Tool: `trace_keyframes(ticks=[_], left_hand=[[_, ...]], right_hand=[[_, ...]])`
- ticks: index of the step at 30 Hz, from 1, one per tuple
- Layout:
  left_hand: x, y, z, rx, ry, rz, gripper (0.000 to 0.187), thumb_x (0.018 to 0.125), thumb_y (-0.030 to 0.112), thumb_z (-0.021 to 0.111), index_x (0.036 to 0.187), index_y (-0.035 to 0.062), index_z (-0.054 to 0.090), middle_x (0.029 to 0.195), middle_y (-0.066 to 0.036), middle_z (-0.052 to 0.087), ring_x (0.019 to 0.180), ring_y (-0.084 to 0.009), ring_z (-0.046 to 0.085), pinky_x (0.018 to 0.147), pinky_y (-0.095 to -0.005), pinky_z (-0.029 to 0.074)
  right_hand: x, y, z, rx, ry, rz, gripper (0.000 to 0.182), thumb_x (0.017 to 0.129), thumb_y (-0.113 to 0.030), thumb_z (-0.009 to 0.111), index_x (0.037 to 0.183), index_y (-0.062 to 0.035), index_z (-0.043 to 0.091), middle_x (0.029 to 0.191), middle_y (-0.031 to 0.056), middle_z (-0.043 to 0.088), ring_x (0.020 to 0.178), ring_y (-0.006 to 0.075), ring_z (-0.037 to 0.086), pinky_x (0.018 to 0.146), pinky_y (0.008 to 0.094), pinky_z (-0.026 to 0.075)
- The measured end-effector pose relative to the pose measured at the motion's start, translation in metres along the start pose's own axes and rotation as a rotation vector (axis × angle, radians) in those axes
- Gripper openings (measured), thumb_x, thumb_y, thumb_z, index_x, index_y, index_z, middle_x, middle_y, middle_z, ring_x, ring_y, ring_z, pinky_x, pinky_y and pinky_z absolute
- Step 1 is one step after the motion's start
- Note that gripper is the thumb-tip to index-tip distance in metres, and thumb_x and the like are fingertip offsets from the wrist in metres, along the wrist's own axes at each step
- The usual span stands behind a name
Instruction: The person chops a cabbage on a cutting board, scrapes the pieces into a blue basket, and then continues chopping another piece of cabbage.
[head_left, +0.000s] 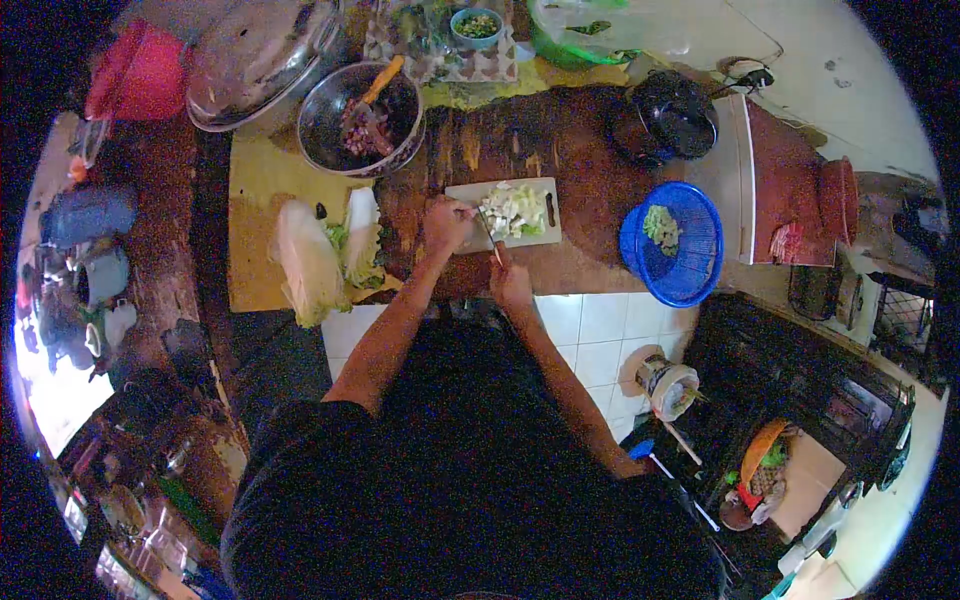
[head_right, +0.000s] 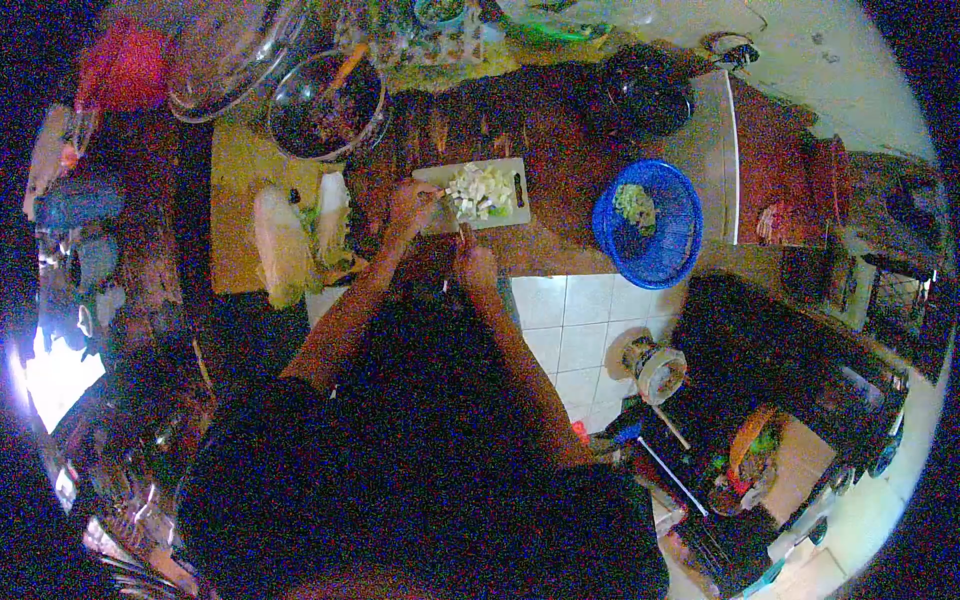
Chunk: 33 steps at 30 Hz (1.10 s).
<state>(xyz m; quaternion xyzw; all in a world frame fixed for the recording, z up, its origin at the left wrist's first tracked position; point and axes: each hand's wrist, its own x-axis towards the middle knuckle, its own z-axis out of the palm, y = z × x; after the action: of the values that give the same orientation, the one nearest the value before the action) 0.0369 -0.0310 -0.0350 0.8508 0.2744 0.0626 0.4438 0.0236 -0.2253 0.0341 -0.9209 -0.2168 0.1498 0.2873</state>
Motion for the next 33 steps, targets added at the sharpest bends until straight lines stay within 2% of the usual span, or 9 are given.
trace_keyframes(ticks=[3,6,9,12,15,18,24,27,33], left_hand=[[0.001,-0.002,0.002,-0.017,0.040,0.032,0.022,0.072,0.035,0.079,0.084,0.0171,0.075,0.094,-0.011,0.065,0.095,-0.0336,0.059,0.082,-0.0443,0.047],[-0.008,0.037,-0.016,0.190,0.051,-0.146,0.024,0.073,0.035,0.078,0.086,0.0158,0.075,0.098,-0.011,0.066,0.097,-0.0340,0.058,0.083,-0.0448,0.047],[-0.007,0.038,-0.023,0.182,0.049,0.002,0.023,0.073,0.032,0.077,0.088,0.0153,0.075,0.102,-0.010,0.066,0.098,-0.0338,0.057,0.083,-0.0455,0.046],[0.003,0.016,-0.012,0.238,-0.119,0.222,0.026,0.072,0.026,0.076,0.096,0.0164,0.074,0.110,-0.010,0.064,0.101,-0.0338,0.057,0.087,-0.0455,0.047],[0.005,0.026,-0.028,0.165,-0.196,0.376,0.037,0.068,0.019,0.075,0.104,0.0157,0.072,0.110,-0.011,0.065,0.103,-0.0334,0.058,0.091,-0.0446,0.047],[0.005,0.024,-0.056,-0.069,-0.316,0.265,0.045,0.065,0.015,0.074,0.110,0.0141,0.069,0.113,-0.011,0.064,0.103,-0.0331,0.059,0.094,-0.0426,0.047],[-0.004,0.007,-0.069,0.052,-0.226,0.318,0.046,0.067,0.015,0.075,0.112,0.0082,0.067,0.114,-0.011,0.062,0.103,-0.0306,0.060,0.092,-0.0400,0.047],[-0.009,0.010,-0.067,0.154,-0.202,0.313,0.045,0.067,0.014,0.076,0.109,0.0045,0.067,0.110,-0.011,0.063,0.103,-0.0294,0.061,0.088,-0.0389,0.049],[-0.024,0.030,-0.062,0.059,-0.085,0.173,0.039,0.071,0.017,0.078,0.106,0.0024,0.068,0.100,-0.013,0.065,0.084,-0.0283,0.067,0.074,-0.0381,0.053]], right_hand=[[-0.007,0.002,-0.006,0.106,-0.012,0.027,0.040,0.095,-0.022,0.053,0.133,-0.0104,0.050,0.071,0.0253,0.061,0.060,0.0451,0.060,0.049,0.0525,0.043],[-0.020,0.033,0.005,0.042,0.004,-0.029,0.036,0.096,-0.023,0.052,0.130,-0.0132,0.054,0.073,0.0255,0.062,0.062,0.0440,0.061,0.051,0.0518,0.044],[-0.022,0.008,-0.029,0.098,-0.014,0.033,0.034,0.096,-0.024,0.053,0.128,-0.0142,0.057,0.073,0.0252,0.063,0.062,0.0428,0.062,0.051,0.0501,0.044],[-0.023,0.009,-0.035,0.016,-0.062,0.108,0.036,0.097,-0.029,0.053,0.130,-0.0152,0.055,0.073,0.0250,0.063,0.062,0.0434,0.061,0.054,0.0505,0.045],[-0.024,0.005,-0.036,0.127,0.051,0.106,0.038,0.097,-0.033,0.051,0.131,-0.0154,0.055,0.074,0.0251,0.063,0.063,0.0456,0.060,0.056,0.0524,0.045],[-0.024,0.010,-0.028,0.148,0.052,0.062,0.039,0.098,-0.036,0.048,0.130,-0.0155,0.056,0.074,0.0260,0.063,0.065,0.0479,0.060,0.058,0.0551,0.045],[-0.013,0.007,-0.011,-0.013,-0.192,0.044,0.037,0.099,-0.037,0.045,0.126,-0.0155,0.058,0.076,0.0282,0.063,0.067,0.0492,0.060,0.060,0.0562,0.047],[-0.011,0.010,-0.012,-0.061,-0.188,0.175,0.035,0.098,-0.036,0.048,0.124,-0.0149,0.059,0.076,0.0284,0.063,0.067,0.0490,0.060,0.059,0.0549,0.048],[-0.022,-0.012,-0.035,0.148,-0.041,0.126,0.034,0.095,-0.027,0.053,0.124,-0.0092,0.058,0.080,0.0271,0.064,0.070,0.0484,0.061,0.060,0.0551,0.047]])
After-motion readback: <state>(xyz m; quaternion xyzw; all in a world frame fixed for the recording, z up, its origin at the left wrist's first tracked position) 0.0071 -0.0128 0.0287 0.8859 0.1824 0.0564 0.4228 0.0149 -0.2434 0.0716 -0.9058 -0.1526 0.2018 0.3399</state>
